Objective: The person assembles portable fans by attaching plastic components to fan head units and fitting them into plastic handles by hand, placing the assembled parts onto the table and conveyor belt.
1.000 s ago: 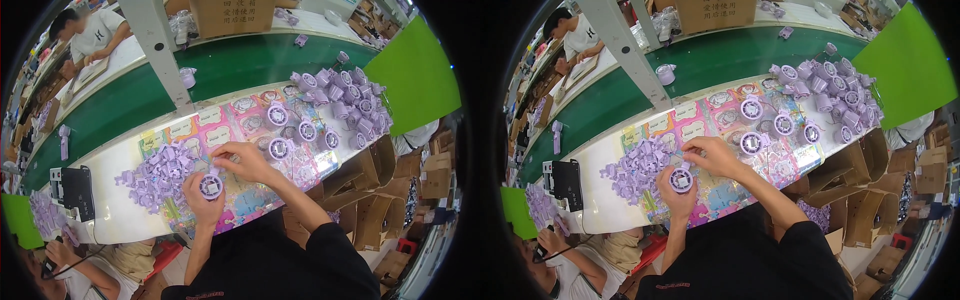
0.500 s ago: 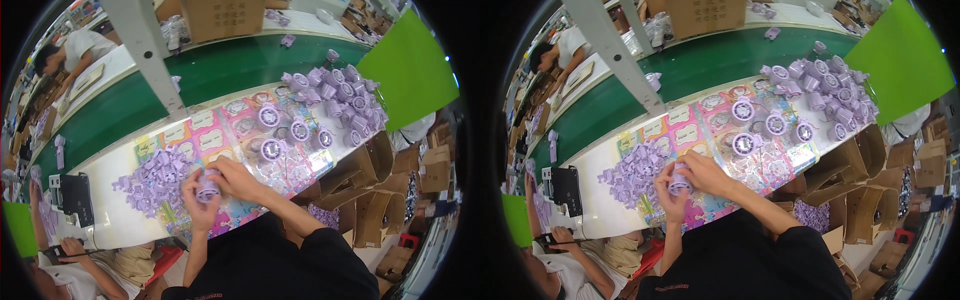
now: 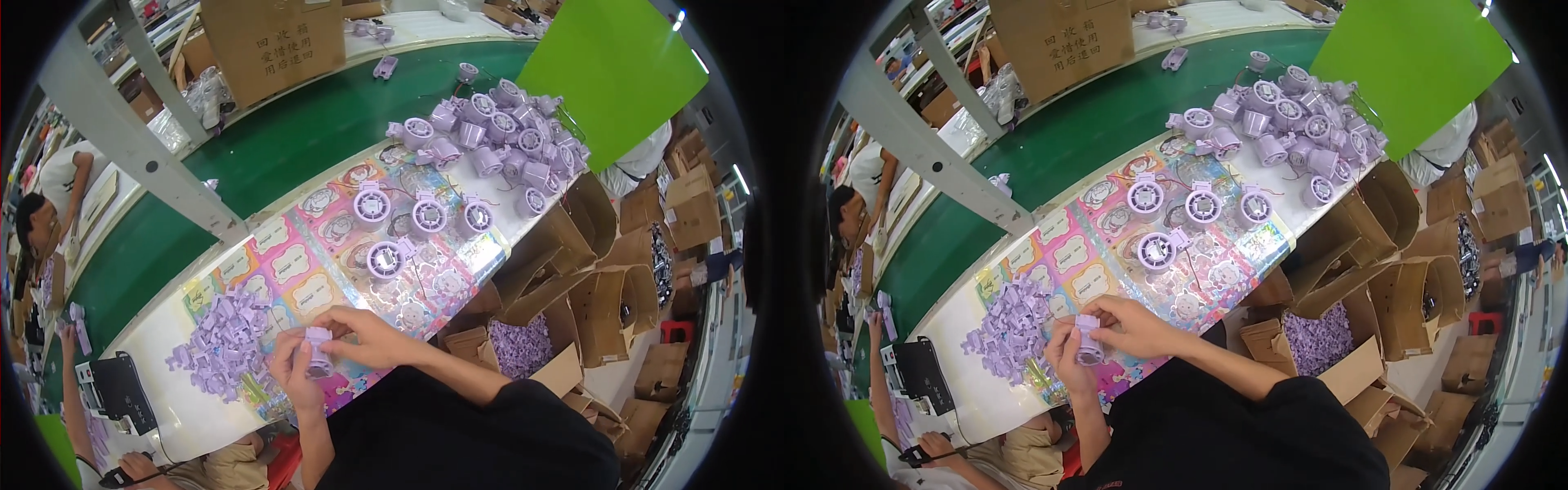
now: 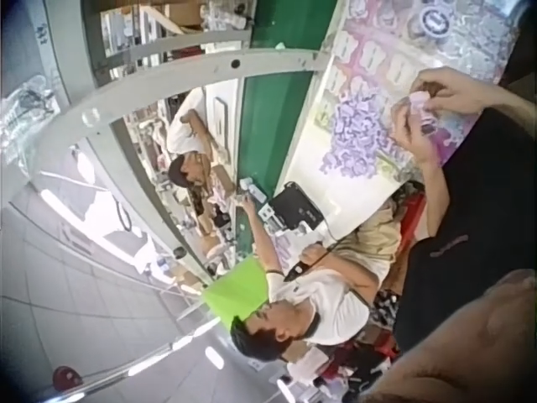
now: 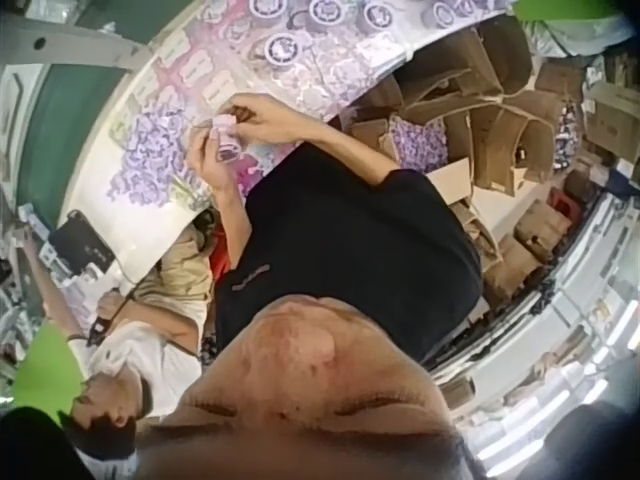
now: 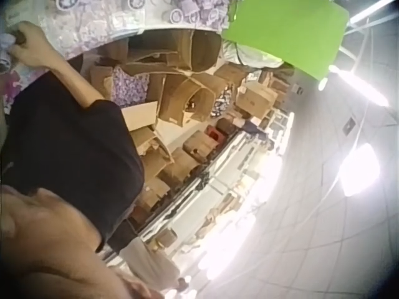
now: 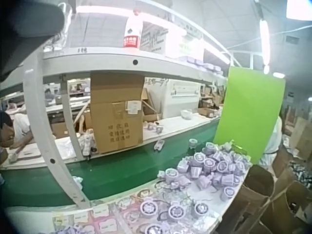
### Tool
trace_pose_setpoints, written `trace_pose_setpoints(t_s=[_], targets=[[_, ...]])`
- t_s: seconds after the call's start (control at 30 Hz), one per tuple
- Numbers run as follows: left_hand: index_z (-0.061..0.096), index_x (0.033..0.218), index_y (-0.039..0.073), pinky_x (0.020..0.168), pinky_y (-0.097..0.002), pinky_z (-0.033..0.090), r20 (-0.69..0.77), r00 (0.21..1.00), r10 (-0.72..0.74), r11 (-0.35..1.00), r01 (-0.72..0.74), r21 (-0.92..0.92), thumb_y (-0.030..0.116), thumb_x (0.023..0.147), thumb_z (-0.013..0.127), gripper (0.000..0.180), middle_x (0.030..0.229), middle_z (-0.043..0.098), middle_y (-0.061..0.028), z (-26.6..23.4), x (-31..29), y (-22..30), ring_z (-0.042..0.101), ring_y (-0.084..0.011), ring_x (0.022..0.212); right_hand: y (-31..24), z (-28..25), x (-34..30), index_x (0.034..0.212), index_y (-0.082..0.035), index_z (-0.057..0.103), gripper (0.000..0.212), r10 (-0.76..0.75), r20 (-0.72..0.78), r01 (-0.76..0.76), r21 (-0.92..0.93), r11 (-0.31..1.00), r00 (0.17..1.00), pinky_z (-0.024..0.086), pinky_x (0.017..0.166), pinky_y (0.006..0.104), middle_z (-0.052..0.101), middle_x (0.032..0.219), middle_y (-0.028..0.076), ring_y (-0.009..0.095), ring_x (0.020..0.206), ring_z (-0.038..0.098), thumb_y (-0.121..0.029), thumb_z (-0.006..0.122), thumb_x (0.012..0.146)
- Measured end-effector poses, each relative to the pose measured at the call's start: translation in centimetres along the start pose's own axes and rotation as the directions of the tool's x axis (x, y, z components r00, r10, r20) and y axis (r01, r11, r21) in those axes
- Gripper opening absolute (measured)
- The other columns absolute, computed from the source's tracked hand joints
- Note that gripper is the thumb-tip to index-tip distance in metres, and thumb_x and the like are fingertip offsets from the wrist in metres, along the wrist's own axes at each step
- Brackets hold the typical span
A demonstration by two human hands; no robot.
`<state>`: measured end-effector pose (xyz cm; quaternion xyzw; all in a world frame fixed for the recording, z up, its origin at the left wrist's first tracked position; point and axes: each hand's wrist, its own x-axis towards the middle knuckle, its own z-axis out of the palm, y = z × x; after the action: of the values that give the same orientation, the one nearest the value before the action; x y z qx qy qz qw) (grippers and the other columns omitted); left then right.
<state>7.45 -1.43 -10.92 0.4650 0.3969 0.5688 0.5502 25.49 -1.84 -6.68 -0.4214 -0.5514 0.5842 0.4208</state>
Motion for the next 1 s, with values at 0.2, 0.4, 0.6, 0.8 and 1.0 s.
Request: trace_pose_setpoints(t_s=[0.2,0.4,0.6,0.8,1.0], targets=[[0.069,0.091,-0.006,0.086,-0.0319,0.045,0.108,0.994,0.028,0.995,-0.038,0.092,0.006,0.088,0.064,0.013,0.101,0.066,-0.0141,2.7,-0.7,1.6,0.060,-0.0205,0.093,-0.4,-0.1,-3.4,0.117,0.001,0.064,0.028,0.003,-0.212,0.000,0.013,1.000,0.977,0.052,0.083,0.0303,0.069,0.104,0.008,0.013,0.095,0.065,-0.010,0.073,0.093],[0.071,0.094,-0.005,0.088,-0.0342,0.048,0.208,0.978,0.035,0.994,-0.055,0.090,0.007,0.086,0.070,0.015,0.103,0.069,-0.0163,6.3,-0.7,1.9,0.064,-0.0251,0.097,0.7,-2.3,-5.7,0.114,0.001,0.066,0.025,-0.035,-0.300,0.116,0.257,0.959,0.953,0.052,0.083,0.0277,0.068,0.104,0.004,0.011,0.095,0.064,-0.003,0.075,0.091],[0.068,0.101,-0.002,0.094,-0.0372,0.048,0.229,0.932,0.283,0.721,-0.364,0.590,0.008,0.089,0.068,0.015,0.097,0.069,-0.0121,6.4,5.1,8.9,0.064,-0.0235,0.091,-2.7,-9.6,-7.6,0.108,-0.001,0.069,0.014,-0.004,-0.827,0.246,0.163,0.955,0.562,0.049,0.076,0.0246,0.067,0.090,0.001,0.008,0.087,0.061,-0.008,0.068,0.095],[0.065,0.111,0.003,0.088,-0.0407,0.052,-0.064,0.904,0.423,0.556,-0.204,0.806,0.008,0.087,0.070,0.025,0.099,0.068,-0.0103,-6.6,21.4,8.7,0.064,-0.0227,0.089,0.4,-24.2,-8.5,0.111,0.000,0.059,0.019,-0.064,-0.997,0.430,-0.043,0.902,0.033,0.051,0.074,0.0259,0.065,0.094,0.005,0.012,0.078,0.061,-0.014,0.065,0.100],[0.051,0.138,0.013,0.101,-0.0510,0.047,0.130,0.955,0.267,0.128,-0.169,0.977,0.009,0.084,0.070,0.058,0.142,0.049,-0.0214,-10.9,31.3,2.9,0.052,-0.0463,0.123,6.2,-27.1,-7.3,0.114,0.002,0.054,0.026,-0.014,-0.997,0.367,0.013,0.930,0.071,0.056,0.073,0.0268,0.066,0.097,0.008,0.016,0.080,0.068,-0.018,0.065,0.101]])
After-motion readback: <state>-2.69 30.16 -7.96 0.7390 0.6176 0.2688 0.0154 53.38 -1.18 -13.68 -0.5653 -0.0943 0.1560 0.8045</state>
